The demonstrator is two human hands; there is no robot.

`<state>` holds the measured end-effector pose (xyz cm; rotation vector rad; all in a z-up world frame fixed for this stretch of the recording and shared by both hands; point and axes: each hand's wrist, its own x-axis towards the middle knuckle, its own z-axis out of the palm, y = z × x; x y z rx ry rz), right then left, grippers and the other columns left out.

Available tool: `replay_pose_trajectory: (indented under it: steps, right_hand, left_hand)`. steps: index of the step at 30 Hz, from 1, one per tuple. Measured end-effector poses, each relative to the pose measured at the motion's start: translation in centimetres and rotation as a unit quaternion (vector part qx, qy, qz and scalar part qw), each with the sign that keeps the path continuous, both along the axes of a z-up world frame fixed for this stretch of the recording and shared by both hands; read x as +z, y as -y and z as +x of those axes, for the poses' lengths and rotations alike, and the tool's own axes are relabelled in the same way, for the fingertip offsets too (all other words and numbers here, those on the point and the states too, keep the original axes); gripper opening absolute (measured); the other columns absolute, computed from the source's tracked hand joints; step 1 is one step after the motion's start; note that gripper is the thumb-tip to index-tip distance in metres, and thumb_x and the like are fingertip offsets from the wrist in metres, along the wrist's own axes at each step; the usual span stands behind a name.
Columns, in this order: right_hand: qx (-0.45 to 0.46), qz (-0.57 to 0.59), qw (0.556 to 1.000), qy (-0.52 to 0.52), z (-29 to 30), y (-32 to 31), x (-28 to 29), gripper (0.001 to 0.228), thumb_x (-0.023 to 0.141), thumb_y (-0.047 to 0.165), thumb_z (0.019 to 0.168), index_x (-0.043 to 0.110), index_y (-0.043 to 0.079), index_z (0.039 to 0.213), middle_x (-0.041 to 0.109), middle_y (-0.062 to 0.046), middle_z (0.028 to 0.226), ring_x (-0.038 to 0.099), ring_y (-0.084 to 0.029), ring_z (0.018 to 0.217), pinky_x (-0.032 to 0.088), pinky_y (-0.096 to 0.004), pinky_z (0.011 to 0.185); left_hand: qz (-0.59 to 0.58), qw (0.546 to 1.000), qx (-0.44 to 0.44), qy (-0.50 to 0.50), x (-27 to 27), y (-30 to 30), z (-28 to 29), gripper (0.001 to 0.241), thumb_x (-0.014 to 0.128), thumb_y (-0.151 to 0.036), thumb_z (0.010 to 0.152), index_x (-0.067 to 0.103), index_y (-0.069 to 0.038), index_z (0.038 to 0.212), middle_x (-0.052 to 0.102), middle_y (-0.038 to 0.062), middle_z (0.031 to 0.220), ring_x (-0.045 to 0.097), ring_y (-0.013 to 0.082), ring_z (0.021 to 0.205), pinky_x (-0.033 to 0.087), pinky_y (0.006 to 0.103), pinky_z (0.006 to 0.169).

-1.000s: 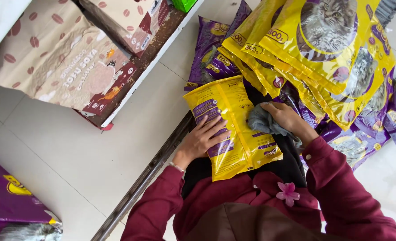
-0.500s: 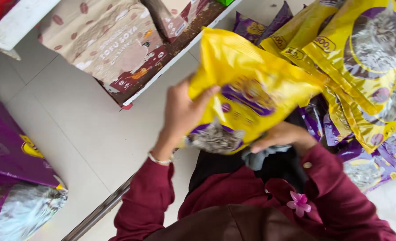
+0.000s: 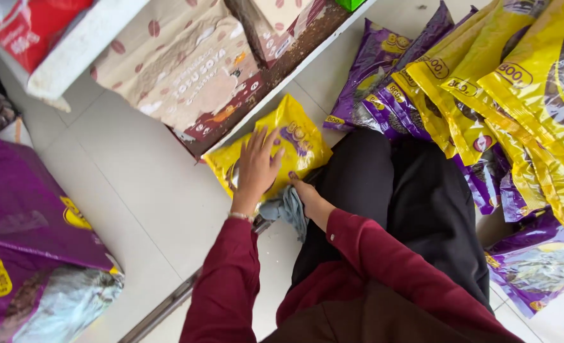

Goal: Cleaning and wiping down bags of cat food using a grey cloth.

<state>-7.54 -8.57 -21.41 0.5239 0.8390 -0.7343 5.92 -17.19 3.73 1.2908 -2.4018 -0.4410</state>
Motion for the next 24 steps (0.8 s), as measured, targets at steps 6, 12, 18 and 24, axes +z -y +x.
replay_pose_trajectory:
  steps: [6, 12, 18, 24]
  right_hand:
    - [0.162, -0.112, 0.927, -0.32, 1.6, -0.3, 11.1, 0.083, 0.073, 0.044, 0.093, 0.036, 0.006, 0.157, 0.058, -0.027, 0.136, 0.063, -0.044, 0.118, 0.054, -0.057, 0.094]
    - [0.44, -0.357, 0.655, -0.5, 0.2, 2.5, 18.2, 0.093, 0.055, 0.038, 0.1, -0.01, 0.02, 0.165, 0.039, -0.033, 0.154, 0.061, -0.045, 0.118, 0.049, -0.048, 0.096]
    - [0.396, -0.339, 0.748, -0.411, -1.1, 4.8, 8.7, 0.106, 0.064, 0.059, 0.089, -0.001, 0.028, 0.167, 0.042, -0.026, 0.157, 0.041, -0.043, 0.144, 0.035, -0.05, 0.118]
    - [-0.067, -0.185, 0.954, -0.227, -7.3, 1.9, 23.2, 0.052, 0.076, 0.03, 0.09, 0.066, 0.007, 0.136, 0.071, -0.014, 0.12, 0.067, -0.026, 0.107, 0.048, -0.044, 0.104]
  left_hand:
    - [-0.068, 0.986, 0.092, 0.121, -11.7, -2.7, 3.7, 0.054, 0.037, -0.055, 0.107, 0.042, -0.032, 0.156, 0.035, 0.012, 0.163, 0.019, 0.038, 0.153, -0.002, 0.0668, 0.116]
    - [0.068, 0.986, 0.087, 0.123, -10.5, -1.4, 3.1, 0.053, 0.04, -0.055, 0.105, 0.031, -0.049, 0.157, 0.015, 0.009, 0.169, 0.004, 0.0591, 0.146, 0.002, 0.0884, 0.098]
    - [0.19, 0.964, 0.116, 0.149, -10.4, -0.3, 2.7, 0.056, 0.03, -0.067, 0.102, 0.02, -0.057, 0.156, 0.001, 0.003, 0.171, -0.01, 0.0559, 0.147, 0.002, 0.0876, 0.101]
    - [0.173, 0.968, 0.085, -0.158, -6.1, -1.8, -5.8, 0.051, 0.048, -0.046, 0.106, 0.053, -0.015, 0.147, 0.053, 0.032, 0.14, 0.041, 0.0584, 0.133, 0.033, 0.0698, 0.106]
